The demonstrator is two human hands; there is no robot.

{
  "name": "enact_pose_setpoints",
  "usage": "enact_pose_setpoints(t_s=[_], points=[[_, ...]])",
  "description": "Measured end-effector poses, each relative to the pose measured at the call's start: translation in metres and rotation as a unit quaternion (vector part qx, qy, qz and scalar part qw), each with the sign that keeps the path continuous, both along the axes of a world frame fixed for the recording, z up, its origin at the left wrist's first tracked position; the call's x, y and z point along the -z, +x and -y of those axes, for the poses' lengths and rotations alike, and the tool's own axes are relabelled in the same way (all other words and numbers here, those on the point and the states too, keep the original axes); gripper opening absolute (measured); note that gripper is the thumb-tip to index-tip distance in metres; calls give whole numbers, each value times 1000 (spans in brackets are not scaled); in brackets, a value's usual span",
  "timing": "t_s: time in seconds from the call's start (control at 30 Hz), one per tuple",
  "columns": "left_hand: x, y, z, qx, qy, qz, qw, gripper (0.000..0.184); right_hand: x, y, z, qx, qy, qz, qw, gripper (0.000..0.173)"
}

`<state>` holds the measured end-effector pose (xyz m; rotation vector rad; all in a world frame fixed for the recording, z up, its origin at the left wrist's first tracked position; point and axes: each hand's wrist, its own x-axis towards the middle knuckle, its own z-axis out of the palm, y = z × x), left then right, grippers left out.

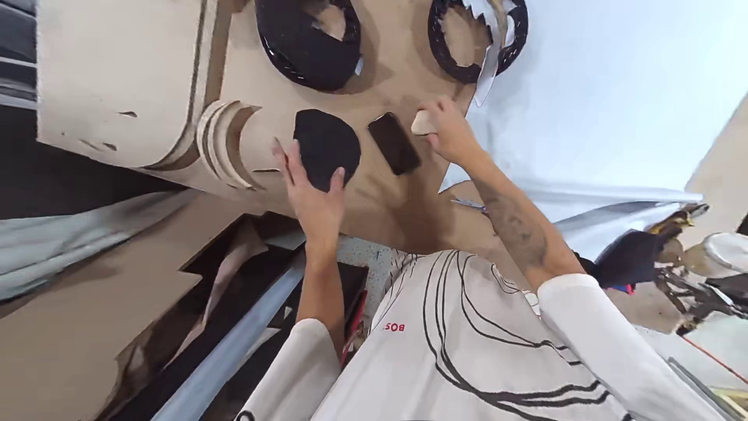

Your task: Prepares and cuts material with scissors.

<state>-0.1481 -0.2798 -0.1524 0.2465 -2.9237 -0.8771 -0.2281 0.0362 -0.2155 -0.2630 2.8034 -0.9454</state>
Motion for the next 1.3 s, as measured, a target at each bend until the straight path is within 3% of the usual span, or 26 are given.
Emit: enact_pose_setpoints(t_s=[0.1, 0.2, 0.27, 0.33, 0.4, 0.43, 0.57, 0.73, 0.83, 0.9, 1.0, 1.07, 1.17, 1.23, 1.3], points=[[0, 17, -20, 78, 97, 50, 991, 84, -28, 79, -25, 151, -155, 43, 975, 70], [11, 36, -62, 209, 202, 154, 944, 72, -39, 181, -74, 260, -141, 99, 950, 71], [19, 44, -96, 296, 175, 209, 915, 61, -42, 237, -104, 346, -153, 109, 919, 75], [23, 48, -134, 380, 116, 251, 883, 53, -47, 283, -131, 430, -253, 98, 861, 61], [29, 50, -174, 435, 99, 248, 860, 48, -56, 313, -153, 493, -402, 81, 767, 36], [34, 50, -194, 455, 91, 234, 854, 47, -60, 323, -160, 509, -445, 74, 733, 33], [55, 57, -270, 580, 66, 111, 804, 38, -65, 331, -170, 524, -476, 40, 705, 36], [48, 141, -336, 733, -29, 78, 675, 51, -72, 346, -184, 517, -437, 19, 736, 41], [68, 176, -339, 738, -64, 90, 665, 28, -73, 352, -195, 497, -381, 56, 778, 39], [76, 186, -328, 744, -47, 65, 663, 25, -67, 350, -199, 447, -340, 103, 821, 35], [82, 191, -306, 756, -44, 70, 649, 24, -23, 351, -199, 365, -281, 150, 875, 36], [79, 185, -296, 730, -23, 107, 675, 33, -7, 355, -195, 376, -234, 156, 883, 38], [68, 172, -283, 620, -15, 50, 783, 39, -12, 367, -188, 390, -210, 125, 888, 34], [70, 149, -283, 595, -73, 51, 799, 63, -12, 371, -187, 378, -195, 103, 899, 29], [79, 138, -276, 591, -118, 73, 795, 70, -15, 371, -187, 364, -187, 100, 907, 26]])
